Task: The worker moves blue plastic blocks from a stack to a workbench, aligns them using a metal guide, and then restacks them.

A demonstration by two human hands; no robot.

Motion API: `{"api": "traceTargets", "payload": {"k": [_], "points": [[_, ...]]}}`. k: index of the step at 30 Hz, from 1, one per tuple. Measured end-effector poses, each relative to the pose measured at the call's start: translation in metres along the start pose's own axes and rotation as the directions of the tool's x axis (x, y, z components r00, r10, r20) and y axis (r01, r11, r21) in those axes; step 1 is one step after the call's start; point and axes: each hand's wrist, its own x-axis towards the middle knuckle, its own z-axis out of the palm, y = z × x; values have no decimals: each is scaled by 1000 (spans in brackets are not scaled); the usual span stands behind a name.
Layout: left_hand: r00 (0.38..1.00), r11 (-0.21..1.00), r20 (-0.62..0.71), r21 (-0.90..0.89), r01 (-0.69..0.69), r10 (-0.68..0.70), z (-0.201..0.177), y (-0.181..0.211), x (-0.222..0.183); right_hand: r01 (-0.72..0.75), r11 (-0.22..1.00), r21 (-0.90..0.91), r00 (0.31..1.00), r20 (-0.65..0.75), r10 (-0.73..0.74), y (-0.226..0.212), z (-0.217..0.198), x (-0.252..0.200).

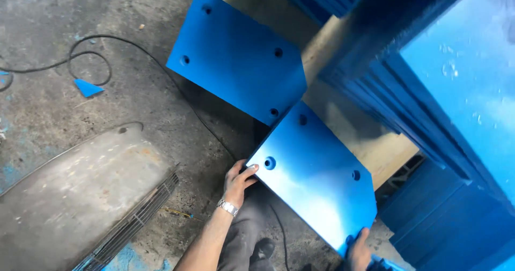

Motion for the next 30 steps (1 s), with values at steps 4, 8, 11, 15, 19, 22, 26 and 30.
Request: {"api": "traceTargets", "payload": {"k": [4,8,11,15,19,22,26,30], "points": [[989,969,-100,-212,-127,107,-33,51,26,14,999,-37,1000,-23,-15,-45,39,-60],[969,952,-248,-295,-78,2,-41,135,70,128,975,179,991,-71,-116,-188,54,-164],[924,915,-374,-341,-215,78,-72,163,139,328,941,81,940,-120,-318,-270,87,-151],[947,804,-270,-517,-294,172,-126,185,235,475,879,38,876,-117,-468,-362,126,-142],[878,766,-421,-480,-428,226,-147,185,312,522,852,-26,852,-24,-523,-408,162,-137],[831,878,-522,-285,-384,194,-146,143,322,557,809,-186,822,-11,-569,-376,181,-114],[872,935,-486,-282,-216,56,-102,80,222,546,685,-483,823,155,-547,-277,167,-33],[957,970,-288,-227,-92,24,-116,-59,121,442,820,-363,897,157,-414,-171,61,-87]]}}
